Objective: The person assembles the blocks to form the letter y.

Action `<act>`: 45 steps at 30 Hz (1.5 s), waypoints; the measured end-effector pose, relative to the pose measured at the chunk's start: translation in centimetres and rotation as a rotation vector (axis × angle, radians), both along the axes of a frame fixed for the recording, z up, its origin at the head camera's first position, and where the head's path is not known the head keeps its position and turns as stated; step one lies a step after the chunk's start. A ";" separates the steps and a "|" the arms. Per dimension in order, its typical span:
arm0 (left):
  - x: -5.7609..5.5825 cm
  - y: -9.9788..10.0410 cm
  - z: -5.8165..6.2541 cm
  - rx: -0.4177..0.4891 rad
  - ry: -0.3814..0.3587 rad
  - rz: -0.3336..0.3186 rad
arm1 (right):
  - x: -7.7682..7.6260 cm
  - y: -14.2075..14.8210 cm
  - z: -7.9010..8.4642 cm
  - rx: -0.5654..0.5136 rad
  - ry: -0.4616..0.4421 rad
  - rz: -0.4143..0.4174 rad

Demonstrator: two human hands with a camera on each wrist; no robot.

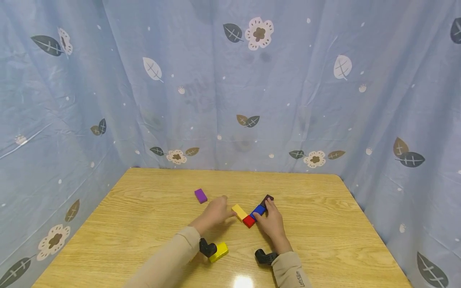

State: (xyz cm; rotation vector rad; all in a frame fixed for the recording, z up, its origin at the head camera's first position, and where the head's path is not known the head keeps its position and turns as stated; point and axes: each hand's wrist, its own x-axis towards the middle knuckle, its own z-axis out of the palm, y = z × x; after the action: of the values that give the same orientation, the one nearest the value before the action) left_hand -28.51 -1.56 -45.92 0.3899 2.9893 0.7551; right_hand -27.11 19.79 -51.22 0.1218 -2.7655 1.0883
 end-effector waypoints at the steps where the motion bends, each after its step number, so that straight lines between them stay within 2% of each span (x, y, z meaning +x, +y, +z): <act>1: -0.1 -0.3 0.1 0.009 0.003 0.004 | 0.0 0.0 0.0 -0.002 -0.004 0.000; 4: -0.5 -1.3 0.3 0.019 0.026 0.022 | -0.1 0.1 -0.1 -0.001 -0.009 0.000; 11: -1.1 -3.7 1.1 0.176 0.012 0.030 | -0.3 0.2 -0.1 -0.010 -0.010 -0.003; 15: -1.6 -5.5 1.0 0.248 0.018 0.004 | -0.3 0.2 0.1 -0.007 -0.011 -0.004; 20: -2.1 -7.9 0.5 0.335 0.040 -0.061 | -0.4 0.2 0.1 -0.008 -0.016 -0.006; 25: -2.5 -10.0 0.0 0.347 0.072 -0.054 | -0.5 0.1 0.2 -0.007 -0.013 -0.006; 32: -3.2 -12.3 -1.1 0.378 0.055 -0.018 | -0.6 0.0 0.1 0.012 0.027 -0.003; 38: -3.8 -12.8 -2.1 0.372 0.024 -0.009 | -0.3 0.1 -0.1 0.007 0.008 -0.006; 45: -4.3 -12.5 -3.1 0.343 0.058 -0.003 | 0.0 -0.1 -0.4 0.004 -0.005 -0.007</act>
State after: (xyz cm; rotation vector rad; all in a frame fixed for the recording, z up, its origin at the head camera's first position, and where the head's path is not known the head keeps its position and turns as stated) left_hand -32.79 -14.04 -49.01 0.4328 2.9062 1.2822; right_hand -27.11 19.69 -51.60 0.1106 -2.7707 1.0832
